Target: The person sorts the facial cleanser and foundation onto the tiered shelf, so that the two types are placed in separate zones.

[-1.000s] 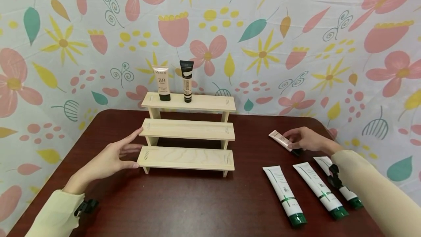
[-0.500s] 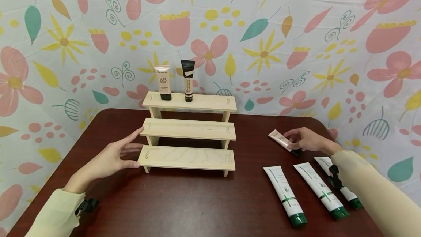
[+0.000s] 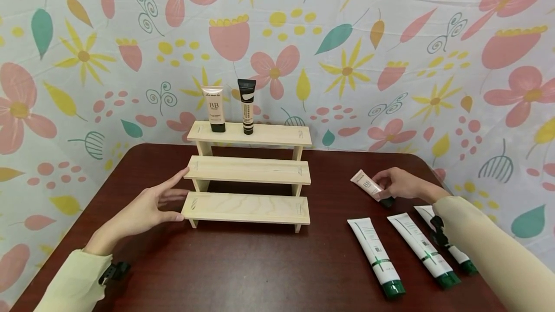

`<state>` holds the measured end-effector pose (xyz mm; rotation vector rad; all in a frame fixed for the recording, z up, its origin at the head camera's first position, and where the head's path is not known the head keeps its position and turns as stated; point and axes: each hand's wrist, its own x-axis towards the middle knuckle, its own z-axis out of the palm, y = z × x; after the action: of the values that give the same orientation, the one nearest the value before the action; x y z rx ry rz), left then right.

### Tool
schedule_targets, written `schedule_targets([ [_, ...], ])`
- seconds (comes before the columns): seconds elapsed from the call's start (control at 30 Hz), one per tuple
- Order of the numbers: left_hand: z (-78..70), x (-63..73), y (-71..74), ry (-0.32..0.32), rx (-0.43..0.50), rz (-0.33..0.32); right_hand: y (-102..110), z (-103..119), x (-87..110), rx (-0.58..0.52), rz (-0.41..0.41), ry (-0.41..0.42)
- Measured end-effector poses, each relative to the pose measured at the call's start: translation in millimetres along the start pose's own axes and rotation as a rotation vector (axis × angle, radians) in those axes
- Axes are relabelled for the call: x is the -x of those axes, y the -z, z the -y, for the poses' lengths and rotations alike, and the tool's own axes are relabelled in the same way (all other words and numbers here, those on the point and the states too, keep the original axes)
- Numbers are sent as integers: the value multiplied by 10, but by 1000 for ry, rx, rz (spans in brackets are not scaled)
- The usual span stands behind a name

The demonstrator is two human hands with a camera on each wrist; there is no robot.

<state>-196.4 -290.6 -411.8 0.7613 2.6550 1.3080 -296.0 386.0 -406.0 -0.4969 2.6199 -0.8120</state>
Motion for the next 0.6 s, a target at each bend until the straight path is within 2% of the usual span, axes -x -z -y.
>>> schedule_targets([
  [0.27, 5, 7, -1, 12, -3, -3, -43, 52, -29, -78, 44, -9],
  [0.6, 9, 5, -2, 11, -1, -1, -106, 195, -7, -124, 12, -69],
])
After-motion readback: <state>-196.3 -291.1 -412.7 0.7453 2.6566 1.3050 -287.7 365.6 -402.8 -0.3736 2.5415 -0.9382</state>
